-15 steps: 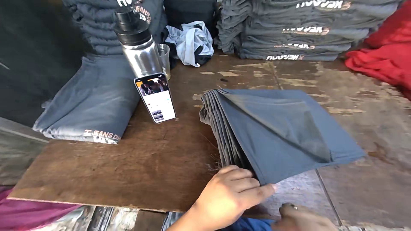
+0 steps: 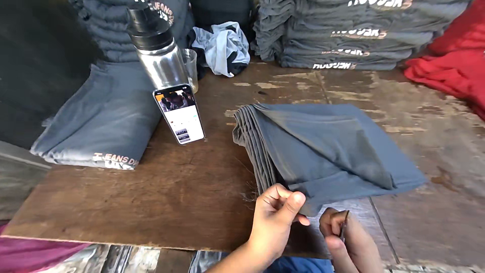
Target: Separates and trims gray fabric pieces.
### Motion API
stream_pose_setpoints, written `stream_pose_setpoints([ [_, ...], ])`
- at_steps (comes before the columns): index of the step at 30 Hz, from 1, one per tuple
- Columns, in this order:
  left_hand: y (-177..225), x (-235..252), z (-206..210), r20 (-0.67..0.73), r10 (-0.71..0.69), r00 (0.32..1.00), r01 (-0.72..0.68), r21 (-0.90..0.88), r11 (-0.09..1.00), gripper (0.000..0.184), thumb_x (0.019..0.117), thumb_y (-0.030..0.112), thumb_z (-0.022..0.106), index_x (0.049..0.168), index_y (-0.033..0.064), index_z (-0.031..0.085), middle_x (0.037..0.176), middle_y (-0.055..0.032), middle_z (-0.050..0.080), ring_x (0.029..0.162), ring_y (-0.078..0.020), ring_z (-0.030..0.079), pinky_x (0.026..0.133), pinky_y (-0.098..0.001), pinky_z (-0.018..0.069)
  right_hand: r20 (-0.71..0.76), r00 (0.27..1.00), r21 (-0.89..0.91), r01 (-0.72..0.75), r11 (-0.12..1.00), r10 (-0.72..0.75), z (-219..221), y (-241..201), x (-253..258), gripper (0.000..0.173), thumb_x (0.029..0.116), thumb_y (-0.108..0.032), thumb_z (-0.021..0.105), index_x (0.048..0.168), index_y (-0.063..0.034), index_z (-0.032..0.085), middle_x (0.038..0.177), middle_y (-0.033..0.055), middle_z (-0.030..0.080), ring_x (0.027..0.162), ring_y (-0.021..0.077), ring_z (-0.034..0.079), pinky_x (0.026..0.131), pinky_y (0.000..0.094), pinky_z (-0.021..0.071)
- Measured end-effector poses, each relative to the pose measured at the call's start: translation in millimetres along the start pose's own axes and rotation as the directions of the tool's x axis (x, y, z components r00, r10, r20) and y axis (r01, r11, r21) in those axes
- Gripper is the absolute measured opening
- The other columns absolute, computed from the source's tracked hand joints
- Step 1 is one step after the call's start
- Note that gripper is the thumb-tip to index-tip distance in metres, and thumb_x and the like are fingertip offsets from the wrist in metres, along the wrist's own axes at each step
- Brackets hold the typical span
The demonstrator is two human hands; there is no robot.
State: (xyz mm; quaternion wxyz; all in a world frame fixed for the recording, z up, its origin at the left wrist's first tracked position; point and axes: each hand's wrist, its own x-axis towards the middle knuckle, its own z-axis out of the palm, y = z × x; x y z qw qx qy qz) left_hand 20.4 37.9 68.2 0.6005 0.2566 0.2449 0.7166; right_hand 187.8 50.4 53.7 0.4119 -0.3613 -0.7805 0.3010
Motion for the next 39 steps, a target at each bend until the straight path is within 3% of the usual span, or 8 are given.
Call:
stream_pose_setpoints([
  [2,0,-3,0,0.019,-0.029,0.999,0.030,-0.083,0.996,0.011,0.0983,0.012,0.068,0.088,0.0100,0.066,0.084,0.0010,0.069,0.076,-0.0046,0.069,0.071,-0.0219,0.0590,-0.007,1.000,-0.053,0.005,0.999,-0.006,-1,-1,0,0.044,0.1050,-0.052,0.049,0.092,-0.0098,0.049,0.076,0.0004,0.048,0.065,-0.0013,0.047,0.058,0.0127,0.0399],
  [3,1,-5,-1,0.061,-0.020,0.998,0.026,-0.105,0.994,0.006,0.0982,0.014,0.068,0.094,0.0100,0.068,0.089,0.0008,0.070,0.081,-0.0049,0.069,0.076,-0.0228,0.0588,-0.027,0.999,-0.077,0.014,0.997,-0.016,0,-1,-1,0.041,0.1033,-0.047,0.056,0.090,-0.0079,0.050,0.073,0.0013,0.049,0.064,-0.0009,0.047,0.058,0.0128,0.0403],
  [5,2,-8,-5,0.160,0.016,0.987,0.006,-0.132,0.991,0.013,0.0976,0.013,0.068,0.110,0.0096,0.069,0.104,0.0001,0.072,0.093,-0.0061,0.070,0.086,-0.0254,0.0576,-0.065,0.997,-0.099,0.031,0.995,-0.038,0,-1,-2,0.040,0.1002,-0.041,0.064,0.085,-0.0064,0.052,0.068,0.0016,0.050,0.061,-0.0017,0.047,0.057,0.0114,0.0396],
  [9,0,-10,-9,0.219,0.088,0.972,-0.082,-0.037,0.996,0.028,0.0939,0.000,0.068,0.121,0.0089,0.068,0.112,-0.0010,0.073,0.102,-0.0067,0.069,0.092,-0.0271,0.0567,-0.084,0.996,-0.149,0.024,0.988,-0.037,-2,-2,-5,0.044,0.1025,-0.045,0.059,0.084,-0.0054,0.055,0.066,0.0030,0.053,0.060,0.0006,0.050,0.055,0.0142,0.0418],
  [15,-3,-12,-7,0.148,0.142,0.979,-0.153,0.060,0.986,0.020,0.0935,0.002,0.070,0.112,0.0093,0.074,0.102,0.0019,0.076,0.093,-0.0033,0.071,0.087,-0.0239,0.0585,-0.075,0.996,-0.260,0.026,0.965,-0.047,-1,-8,-5,0.047,0.1077,-0.043,0.048,0.080,-0.0056,0.055,0.064,0.0049,0.051,0.057,0.0059,0.050,0.053,0.0187,0.0420],
  [18,-3,-13,-5,0.116,0.176,0.978,-0.187,0.097,0.978,0.013,0.0949,0.005,0.070,0.105,0.0092,0.075,0.097,0.0023,0.075,0.088,-0.0028,0.070,0.083,-0.0230,0.0586,-0.065,0.998,-0.296,0.002,0.955,-0.022,-1,-14,-4,0.049,0.1064,-0.043,0.051,0.080,-0.0026,0.057,0.063,0.0081,0.054,0.057,0.0086,0.051,0.052,0.0208,0.0421],
  [25,0,-16,-6,0.154,0.193,0.969,-0.218,0.171,0.961,0.006,0.0958,0.003,0.068,0.100,0.0059,0.072,0.095,0.0032,0.072,0.089,-0.0004,0.067,0.083,-0.0197,0.0565,-0.033,0.999,-0.298,-0.009,0.955,-0.001,-3,-17,-3,0.050,0.1055,-0.043,0.053,0.078,-0.0009,0.055,0.060,0.0085,0.049,0.054,0.0082,0.047,0.051,0.0201,0.0375],
  [39,2,-18,-7,0.188,0.210,0.960,-0.248,0.214,0.945,0.005,0.0953,0.001,0.068,0.099,0.0023,0.071,0.101,0.0000,0.070,0.095,-0.0010,0.066,0.084,-0.0186,0.0563,-0.024,0.998,-0.338,0.040,0.940,-0.051,0,-19,-2,0.051,0.1065,-0.044,0.050,0.078,-0.0023,0.055,0.060,0.0087,0.050,0.054,0.0105,0.048,0.051,0.0223,0.0391],
])
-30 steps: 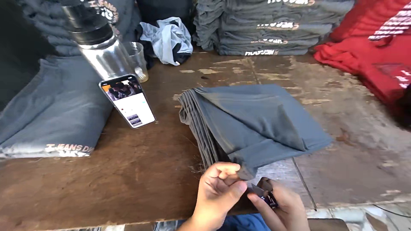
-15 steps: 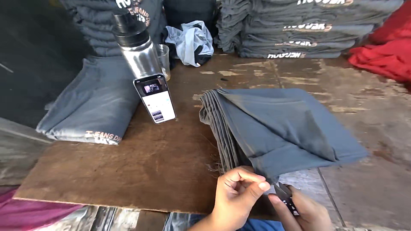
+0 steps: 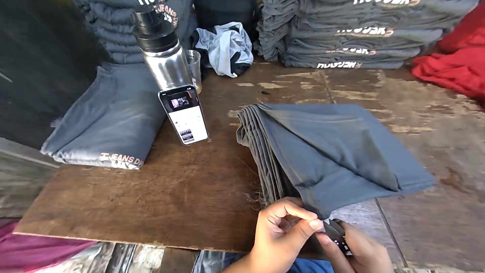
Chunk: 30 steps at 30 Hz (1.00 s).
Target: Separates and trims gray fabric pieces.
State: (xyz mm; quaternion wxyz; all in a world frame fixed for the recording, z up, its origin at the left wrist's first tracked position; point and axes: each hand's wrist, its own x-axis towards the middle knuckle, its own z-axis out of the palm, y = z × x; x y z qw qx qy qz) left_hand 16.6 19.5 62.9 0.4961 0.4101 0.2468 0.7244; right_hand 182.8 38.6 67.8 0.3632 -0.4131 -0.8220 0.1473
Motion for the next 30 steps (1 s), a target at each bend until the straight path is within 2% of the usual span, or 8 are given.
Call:
stream_pose_setpoints([
  [21,2.5,-1.6,1.0,-0.002,-0.013,1.000,0.013,-0.017,1.000,0.006,0.0954,0.001,0.067,0.100,0.0031,0.070,0.104,-0.0002,0.071,0.096,-0.0008,0.067,0.085,-0.0189,0.0565,0.014,1.000,-0.021,0.001,1.000,0.000,-1.1,0.3,1.9,0.050,0.1064,-0.045,0.050,0.080,-0.0024,0.056,0.061,0.0093,0.052,0.055,0.0114,0.050,0.051,0.0230,0.0409],
  [30,3.2,-1.8,1.4,-0.007,-0.016,1.000,0.016,-0.009,1.000,0.006,0.0951,0.000,0.067,0.100,0.0025,0.070,0.103,-0.0006,0.070,0.096,-0.0015,0.067,0.085,-0.0194,0.0570,-0.029,0.999,-0.043,0.019,0.999,-0.020,1.6,0.3,1.9,0.051,0.1063,-0.047,0.049,0.080,-0.0035,0.055,0.061,0.0082,0.050,0.055,0.0111,0.049,0.052,0.0225,0.0404],
])
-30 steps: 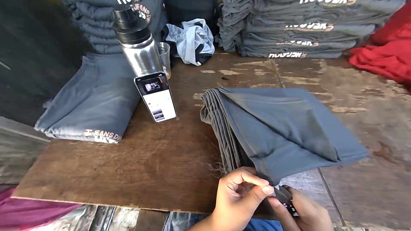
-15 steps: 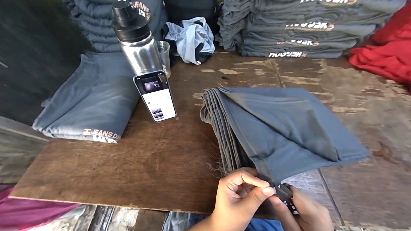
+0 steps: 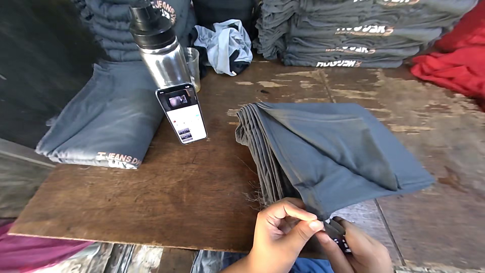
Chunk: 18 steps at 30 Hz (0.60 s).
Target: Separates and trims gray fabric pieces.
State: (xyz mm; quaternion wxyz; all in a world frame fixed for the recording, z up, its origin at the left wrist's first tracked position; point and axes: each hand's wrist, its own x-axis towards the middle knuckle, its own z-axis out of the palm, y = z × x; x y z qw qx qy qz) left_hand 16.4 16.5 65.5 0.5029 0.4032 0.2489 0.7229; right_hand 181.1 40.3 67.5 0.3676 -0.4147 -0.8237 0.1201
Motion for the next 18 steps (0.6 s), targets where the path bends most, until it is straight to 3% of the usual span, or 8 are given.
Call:
stream_pose_setpoints([
  [6,0.8,0.2,0.3,-0.007,-0.013,1.000,0.012,-0.020,1.000,0.006,0.0960,0.002,0.067,0.100,0.0043,0.070,0.102,0.0011,0.071,0.095,-0.0003,0.066,0.084,-0.0185,0.0560,0.026,1.000,0.013,-0.005,1.000,0.005,-2.4,3.6,-2.3,0.050,0.1039,-0.046,0.054,0.080,-0.0028,0.055,0.062,0.0092,0.051,0.056,0.0123,0.049,0.052,0.0235,0.0403],
  [18,4.4,-1.2,2.0,0.035,0.033,0.999,-0.034,0.042,0.999,0.006,0.0932,-0.003,0.068,0.099,0.0008,0.069,0.109,-0.0021,0.069,0.100,-0.0018,0.067,0.086,-0.0191,0.0573,-0.005,1.000,0.067,-0.011,0.998,0.011,3.8,-3.1,0.0,0.048,0.1051,-0.044,0.052,0.083,-0.0014,0.052,0.062,0.0071,0.049,0.057,0.0063,0.047,0.055,0.0169,0.0394],
])
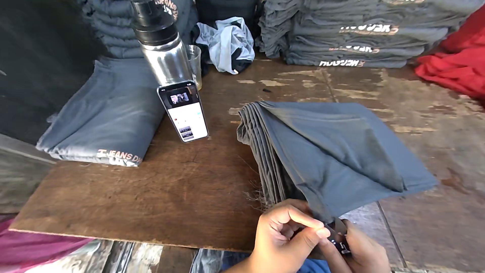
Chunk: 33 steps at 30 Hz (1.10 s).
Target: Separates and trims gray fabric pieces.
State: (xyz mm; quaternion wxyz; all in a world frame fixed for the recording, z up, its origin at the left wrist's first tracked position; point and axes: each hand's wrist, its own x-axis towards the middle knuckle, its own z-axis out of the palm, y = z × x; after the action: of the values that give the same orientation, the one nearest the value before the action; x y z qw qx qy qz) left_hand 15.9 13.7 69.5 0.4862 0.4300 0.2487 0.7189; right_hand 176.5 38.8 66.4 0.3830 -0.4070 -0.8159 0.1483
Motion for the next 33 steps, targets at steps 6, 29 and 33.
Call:
stream_pose_setpoints([
  [6,0,0,1,0.006,-0.006,1.000,0.006,-0.011,1.000,0.006,0.0937,-0.002,0.068,0.098,0.0012,0.069,0.109,-0.0017,0.069,0.101,-0.0016,0.066,0.087,-0.0193,0.0569,-0.001,1.000,0.037,0.008,0.999,-0.008,2,2,-1,0.050,0.1060,-0.048,0.049,0.085,-0.0029,0.052,0.063,0.0058,0.048,0.057,0.0046,0.046,0.055,0.0161,0.0392],
  [29,-3,-3,1,-0.023,-0.010,1.000,0.010,-0.013,1.000,0.006,0.0940,-0.003,0.067,0.099,0.0008,0.069,0.110,-0.0021,0.069,0.100,-0.0010,0.066,0.087,-0.0183,0.0565,-0.008,0.999,0.022,-0.042,0.999,0.042,8,-8,1,0.050,0.1082,-0.044,0.043,0.085,-0.0022,0.055,0.061,0.0062,0.050,0.055,0.0047,0.049,0.053,0.0173,0.0414],
  [33,-4,-3,0,-0.025,0.002,1.000,-0.002,-0.006,1.000,0.007,0.0933,-0.003,0.068,0.099,0.0005,0.069,0.109,-0.0025,0.069,0.100,-0.0017,0.067,0.086,-0.0188,0.0573,-0.021,0.999,-0.044,-0.050,0.998,0.049,6,-10,0,0.050,0.1070,-0.044,0.046,0.082,-0.0015,0.054,0.059,0.0067,0.049,0.053,0.0074,0.047,0.051,0.0196,0.0396],
])
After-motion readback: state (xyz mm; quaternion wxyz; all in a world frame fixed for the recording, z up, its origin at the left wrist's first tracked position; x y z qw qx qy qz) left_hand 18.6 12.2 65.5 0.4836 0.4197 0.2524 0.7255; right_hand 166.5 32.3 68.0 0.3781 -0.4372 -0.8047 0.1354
